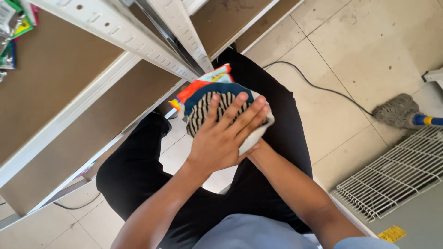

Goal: Wiping down individual detergent packets with a cloth and organizing them on storage shelves.

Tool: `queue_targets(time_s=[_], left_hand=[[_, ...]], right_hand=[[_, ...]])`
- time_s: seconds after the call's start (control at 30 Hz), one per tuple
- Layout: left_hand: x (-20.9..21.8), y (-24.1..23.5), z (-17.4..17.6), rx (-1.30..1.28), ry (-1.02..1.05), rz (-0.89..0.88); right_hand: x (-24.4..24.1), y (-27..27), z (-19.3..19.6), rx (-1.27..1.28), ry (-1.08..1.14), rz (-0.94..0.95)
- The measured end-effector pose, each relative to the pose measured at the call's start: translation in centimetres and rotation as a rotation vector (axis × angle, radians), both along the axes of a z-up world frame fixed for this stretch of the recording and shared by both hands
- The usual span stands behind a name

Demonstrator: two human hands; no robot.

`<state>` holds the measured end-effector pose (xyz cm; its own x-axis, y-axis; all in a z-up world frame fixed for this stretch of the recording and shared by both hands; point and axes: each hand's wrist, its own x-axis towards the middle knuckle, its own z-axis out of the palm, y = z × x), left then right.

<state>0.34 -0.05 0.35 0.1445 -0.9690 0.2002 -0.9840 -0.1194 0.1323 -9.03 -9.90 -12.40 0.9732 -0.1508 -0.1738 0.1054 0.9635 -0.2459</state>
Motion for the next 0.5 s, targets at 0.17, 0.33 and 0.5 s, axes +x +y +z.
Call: queue_targets(time_s=[0.17, 0.33, 0.5], left_hand=[[1.6, 2.1, -1.1, -0.017, 0.047, 0.081], [5.3, 1.9, 0.0, -0.275, 0.245, 0.345], [7.0, 1.3, 0.0, -0.352, 0.615, 0.383]], right_hand=[[1.7, -0.8, 4.2, 0.190, -0.107, 0.047], [1.5, 1.2, -2.3, -0.007, -0.140, 0.233], [2.7, 0.6, 1.7, -0.290, 0.001, 0.371]])
